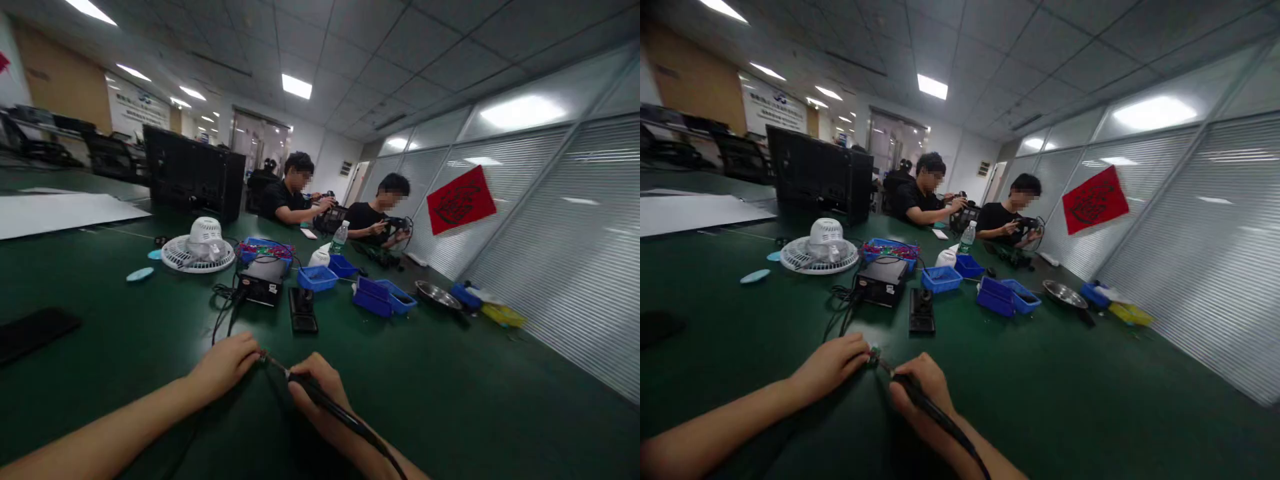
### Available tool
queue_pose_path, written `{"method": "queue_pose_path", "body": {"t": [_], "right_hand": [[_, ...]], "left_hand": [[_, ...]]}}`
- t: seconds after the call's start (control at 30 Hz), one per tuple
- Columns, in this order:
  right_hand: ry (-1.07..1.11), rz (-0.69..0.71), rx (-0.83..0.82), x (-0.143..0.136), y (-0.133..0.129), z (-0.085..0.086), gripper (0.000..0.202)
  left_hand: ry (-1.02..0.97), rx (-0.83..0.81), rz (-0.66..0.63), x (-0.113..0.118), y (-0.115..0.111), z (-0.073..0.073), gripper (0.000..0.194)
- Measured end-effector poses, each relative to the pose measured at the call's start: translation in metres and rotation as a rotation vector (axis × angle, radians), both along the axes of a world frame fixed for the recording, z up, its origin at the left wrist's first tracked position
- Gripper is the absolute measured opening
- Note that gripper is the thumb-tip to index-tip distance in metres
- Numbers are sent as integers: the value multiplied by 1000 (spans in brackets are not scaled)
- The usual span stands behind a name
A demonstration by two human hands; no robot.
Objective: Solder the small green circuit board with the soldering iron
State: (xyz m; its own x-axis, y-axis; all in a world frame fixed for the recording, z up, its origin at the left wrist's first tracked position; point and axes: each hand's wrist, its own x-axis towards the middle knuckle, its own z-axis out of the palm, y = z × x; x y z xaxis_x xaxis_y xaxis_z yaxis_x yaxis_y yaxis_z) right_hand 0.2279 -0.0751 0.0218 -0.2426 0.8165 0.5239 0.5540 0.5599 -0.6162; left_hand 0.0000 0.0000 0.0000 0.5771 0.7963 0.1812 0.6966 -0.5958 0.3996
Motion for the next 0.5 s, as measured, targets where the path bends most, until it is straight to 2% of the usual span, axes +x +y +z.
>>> {"method": "queue_pose_path", "body": {"t": [0.27,0.5], "right_hand": [[85,-41,18,-1,-3,7,6],[43,-56,-9,-1,0,3,6]], "left_hand": [[-9,14,-8,1,-3,5,24],[-3,17,-8,1,-2,7,24]]}}
